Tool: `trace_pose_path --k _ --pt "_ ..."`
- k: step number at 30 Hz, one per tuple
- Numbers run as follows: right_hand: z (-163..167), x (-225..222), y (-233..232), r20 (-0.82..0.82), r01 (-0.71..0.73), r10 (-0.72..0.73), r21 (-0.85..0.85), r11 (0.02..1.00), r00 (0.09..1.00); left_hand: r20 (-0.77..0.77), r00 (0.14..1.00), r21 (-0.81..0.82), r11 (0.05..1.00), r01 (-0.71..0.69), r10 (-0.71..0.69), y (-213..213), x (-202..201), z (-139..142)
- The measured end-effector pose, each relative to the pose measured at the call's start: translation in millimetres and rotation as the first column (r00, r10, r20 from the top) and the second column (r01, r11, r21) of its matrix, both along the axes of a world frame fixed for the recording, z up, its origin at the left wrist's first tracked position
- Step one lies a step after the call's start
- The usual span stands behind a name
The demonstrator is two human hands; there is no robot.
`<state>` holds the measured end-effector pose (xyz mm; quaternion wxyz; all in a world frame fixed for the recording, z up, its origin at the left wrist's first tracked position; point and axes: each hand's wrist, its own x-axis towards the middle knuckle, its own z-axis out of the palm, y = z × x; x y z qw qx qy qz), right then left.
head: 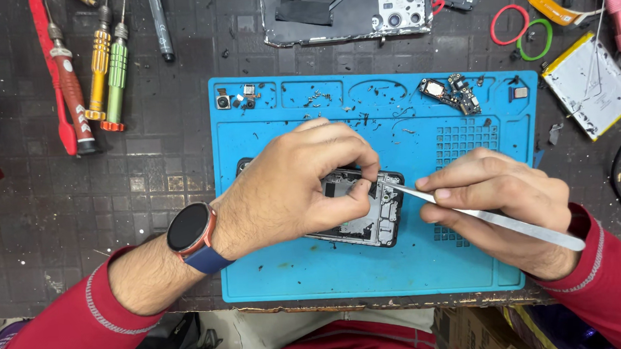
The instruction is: The person works on a disassembled smartphone on a blue silicone mat, using a screwdriver and tweezers to remove screws and pry out broken glass and debris from the phone frame. They rotate the phone to reach different edges and clear fragments from the housing.
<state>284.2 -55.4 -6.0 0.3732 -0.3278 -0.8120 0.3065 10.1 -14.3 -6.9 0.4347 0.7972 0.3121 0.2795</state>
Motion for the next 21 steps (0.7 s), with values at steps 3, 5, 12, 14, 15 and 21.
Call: trace_pose_path --k 3,5,12,14,15,21 --pt "-0.6 0.7 -1.8 -0.028 0.019 -0.019 -0.022 1.000 0.999 -0.008 1.000 0.007 1.000 -0.016 0.016 -1.4 -1.1 1.2" --pt "-1.9 2.2 -1.6 -0.028 0.007 -0.008 -0.047 0.999 1.000 0.010 1.000 -0.012 1.000 -0.029 0.029 -3.0 -0.1 2.1" --pt "-8.0 12.8 7.9 -0.029 -0.197 0.210 0.237 0.951 0.977 0.058 0.997 -0.037 0.998 -0.050 0.053 -4.7 0.0 5.2" --pt "-5.2 12.8 6.8 0.081 -0.274 0.262 0.248 0.929 0.962 0.065 0.995 -0.047 0.996 -0.072 0.075 -6.7 -0.2 6.0" --pt "-3.1 11.9 6.9 0.138 -0.308 0.280 0.260 0.915 0.950 0.069 0.994 -0.043 0.996 -0.077 0.080 -6.0 -0.2 5.9" --pt "3.9 -7.4 1.7 0.350 -0.344 0.228 0.317 0.884 0.909 0.088 0.992 -0.037 0.995 -0.087 0.090 -6.2 -1.2 9.0"
